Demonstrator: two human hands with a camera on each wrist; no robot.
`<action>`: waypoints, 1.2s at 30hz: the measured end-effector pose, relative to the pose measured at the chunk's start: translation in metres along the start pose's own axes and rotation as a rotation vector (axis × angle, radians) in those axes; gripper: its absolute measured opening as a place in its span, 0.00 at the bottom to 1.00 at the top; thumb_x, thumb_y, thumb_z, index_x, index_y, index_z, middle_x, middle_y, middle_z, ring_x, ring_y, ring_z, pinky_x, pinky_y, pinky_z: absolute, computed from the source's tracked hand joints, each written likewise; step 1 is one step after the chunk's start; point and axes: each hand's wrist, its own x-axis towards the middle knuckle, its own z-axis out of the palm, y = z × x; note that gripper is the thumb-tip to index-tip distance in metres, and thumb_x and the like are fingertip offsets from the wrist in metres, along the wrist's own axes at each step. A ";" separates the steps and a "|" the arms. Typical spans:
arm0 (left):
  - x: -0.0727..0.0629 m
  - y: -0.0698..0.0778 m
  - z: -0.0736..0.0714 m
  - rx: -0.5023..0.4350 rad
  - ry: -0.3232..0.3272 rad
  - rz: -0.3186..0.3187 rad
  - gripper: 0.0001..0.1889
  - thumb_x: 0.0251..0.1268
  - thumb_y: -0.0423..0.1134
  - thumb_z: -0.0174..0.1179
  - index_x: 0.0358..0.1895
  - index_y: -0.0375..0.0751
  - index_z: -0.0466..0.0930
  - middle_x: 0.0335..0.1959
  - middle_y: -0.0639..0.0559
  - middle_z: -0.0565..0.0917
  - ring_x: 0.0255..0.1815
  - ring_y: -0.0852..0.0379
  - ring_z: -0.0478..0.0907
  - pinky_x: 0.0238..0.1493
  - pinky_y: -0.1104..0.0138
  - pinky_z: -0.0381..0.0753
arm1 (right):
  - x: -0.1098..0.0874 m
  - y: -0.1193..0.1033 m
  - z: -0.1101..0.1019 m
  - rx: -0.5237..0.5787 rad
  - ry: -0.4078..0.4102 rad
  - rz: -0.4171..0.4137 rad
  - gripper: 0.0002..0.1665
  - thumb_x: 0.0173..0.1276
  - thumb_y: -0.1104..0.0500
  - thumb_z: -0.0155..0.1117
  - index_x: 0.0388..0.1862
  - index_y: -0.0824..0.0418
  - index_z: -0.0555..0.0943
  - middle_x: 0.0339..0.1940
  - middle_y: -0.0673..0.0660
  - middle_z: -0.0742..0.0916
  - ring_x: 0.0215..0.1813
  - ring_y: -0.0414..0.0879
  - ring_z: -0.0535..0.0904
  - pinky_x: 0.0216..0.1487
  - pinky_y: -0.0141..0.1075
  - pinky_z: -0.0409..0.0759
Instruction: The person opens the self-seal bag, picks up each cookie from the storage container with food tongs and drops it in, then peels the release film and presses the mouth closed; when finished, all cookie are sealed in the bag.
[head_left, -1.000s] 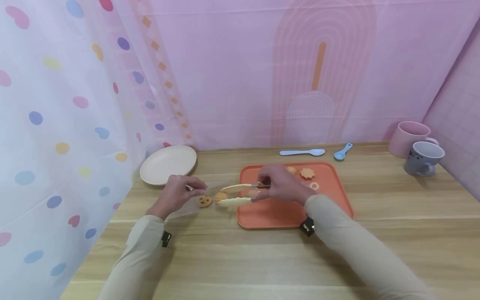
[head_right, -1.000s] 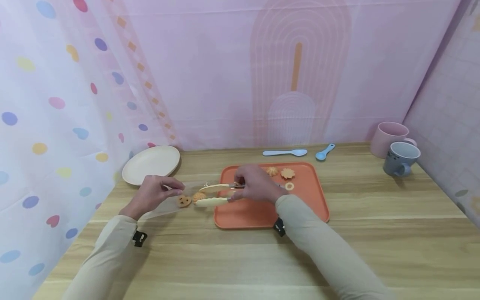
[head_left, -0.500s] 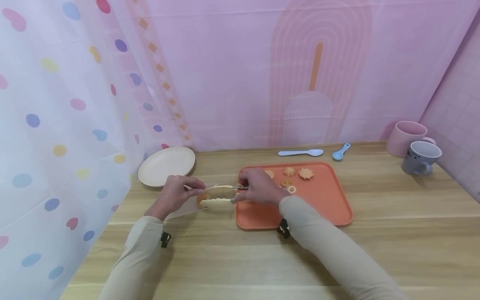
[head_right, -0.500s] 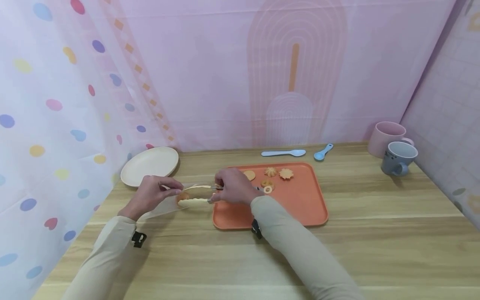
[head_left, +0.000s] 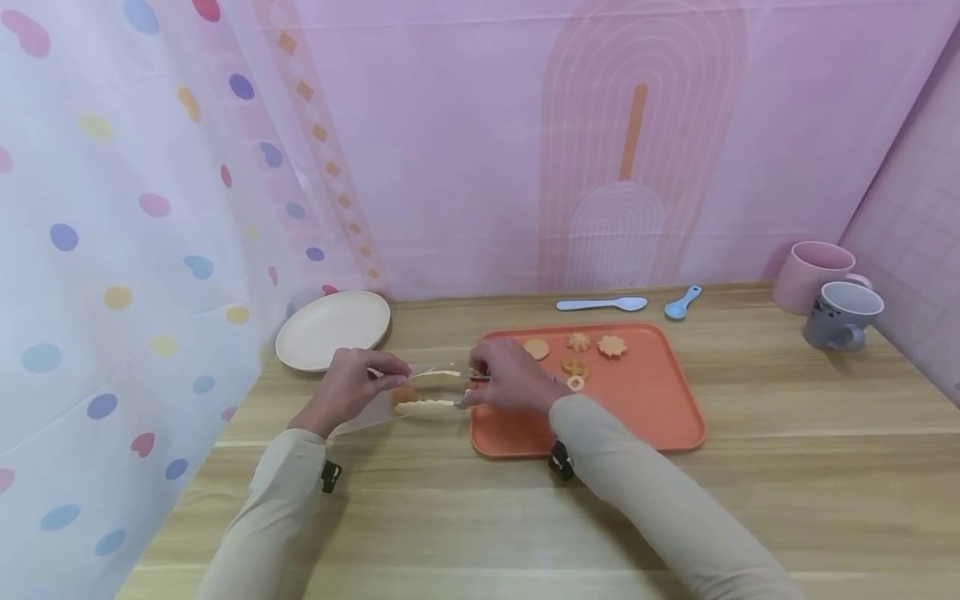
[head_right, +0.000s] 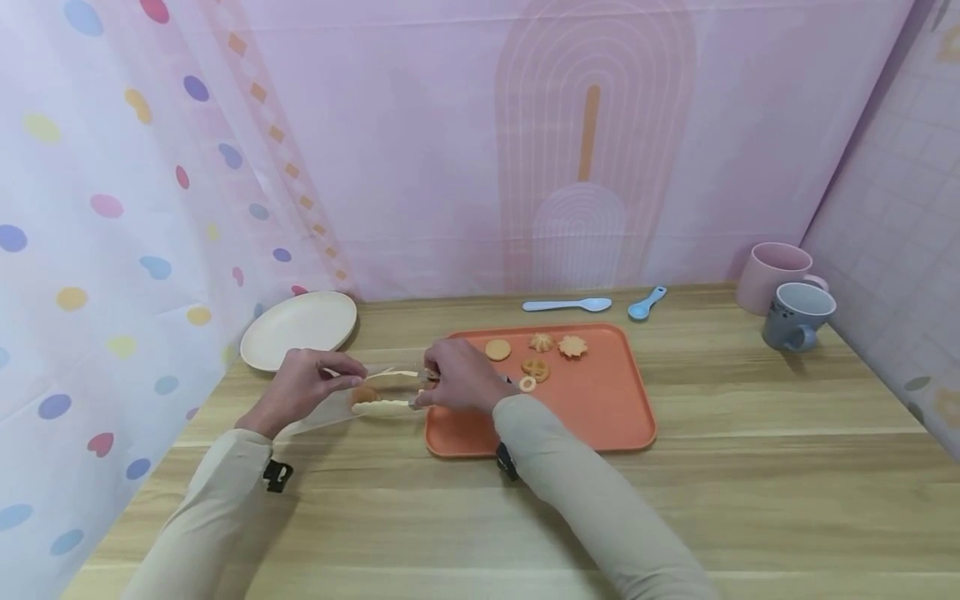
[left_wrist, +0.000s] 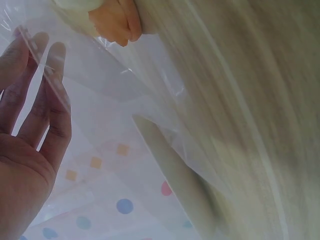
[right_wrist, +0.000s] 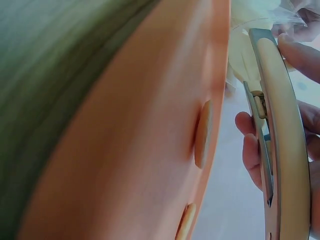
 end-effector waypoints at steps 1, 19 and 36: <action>0.000 0.000 0.000 0.000 0.002 0.001 0.04 0.55 0.29 0.72 0.34 0.38 0.90 0.34 0.46 0.92 0.36 0.50 0.89 0.35 0.67 0.89 | -0.001 0.001 -0.001 0.002 0.003 0.001 0.25 0.52 0.48 0.83 0.25 0.65 0.78 0.21 0.48 0.72 0.29 0.41 0.64 0.29 0.29 0.60; 0.007 0.001 0.004 -0.018 -0.017 -0.017 0.05 0.56 0.30 0.72 0.37 0.36 0.90 0.36 0.44 0.92 0.38 0.50 0.90 0.36 0.66 0.89 | -0.081 0.038 -0.074 -0.142 0.066 0.004 0.23 0.54 0.41 0.80 0.32 0.53 0.78 0.29 0.52 0.82 0.31 0.40 0.71 0.33 0.32 0.72; 0.005 0.002 0.009 -0.034 -0.024 -0.013 0.05 0.56 0.30 0.72 0.36 0.37 0.90 0.36 0.45 0.92 0.36 0.52 0.89 0.35 0.69 0.87 | -0.111 0.068 -0.082 -0.231 0.051 0.098 0.23 0.57 0.47 0.78 0.44 0.60 0.84 0.38 0.52 0.83 0.40 0.45 0.73 0.43 0.39 0.75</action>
